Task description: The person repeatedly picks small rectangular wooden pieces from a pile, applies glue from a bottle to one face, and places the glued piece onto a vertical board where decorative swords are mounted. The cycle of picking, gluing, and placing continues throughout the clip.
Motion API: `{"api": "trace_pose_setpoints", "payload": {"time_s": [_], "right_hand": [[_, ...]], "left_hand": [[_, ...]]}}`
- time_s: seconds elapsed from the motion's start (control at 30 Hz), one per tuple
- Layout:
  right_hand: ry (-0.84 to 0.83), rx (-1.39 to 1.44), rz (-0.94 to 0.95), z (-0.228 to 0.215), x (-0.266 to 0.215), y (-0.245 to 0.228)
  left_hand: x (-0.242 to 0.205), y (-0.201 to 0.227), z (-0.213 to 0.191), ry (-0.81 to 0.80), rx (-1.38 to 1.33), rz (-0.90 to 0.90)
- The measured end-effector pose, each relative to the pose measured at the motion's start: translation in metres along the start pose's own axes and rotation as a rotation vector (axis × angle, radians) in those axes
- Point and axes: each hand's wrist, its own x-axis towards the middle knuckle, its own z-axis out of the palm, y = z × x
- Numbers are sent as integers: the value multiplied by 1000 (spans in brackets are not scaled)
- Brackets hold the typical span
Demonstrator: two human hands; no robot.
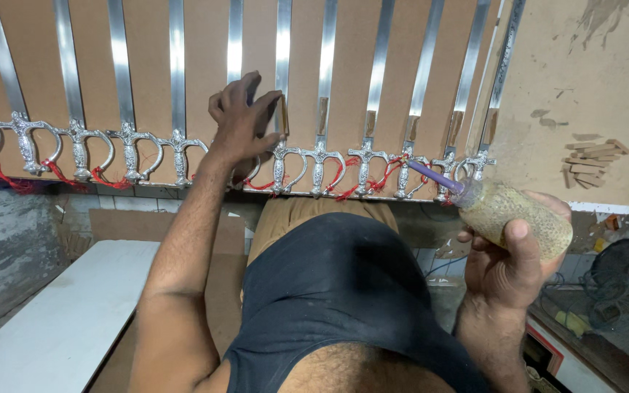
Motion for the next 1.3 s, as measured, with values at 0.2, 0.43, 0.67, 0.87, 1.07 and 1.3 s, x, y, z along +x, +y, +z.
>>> {"api": "trace_pose_setpoints", "payload": {"time_s": [0.2,0.43,0.67,0.87,1.07,1.3], "right_hand": [[37,12,1,-4,-7,0],[12,2,-19,-6,-5,0],[24,17,-3,-8,-3,-2],[23,22,3,-14,0,-6],[1,40,-33,-31,5,-10],[59,87,-54,-77,6,-20]], "left_hand": [[0,-15,6,-26,40,12],[4,-8,1,-98,89,-40],[1,-2,-4,-67,38,-56],[-1,5,-3,-17,52,-94],[-1,17,-12,-13,154,-118],[3,68,-3,109,180,-411]]}}
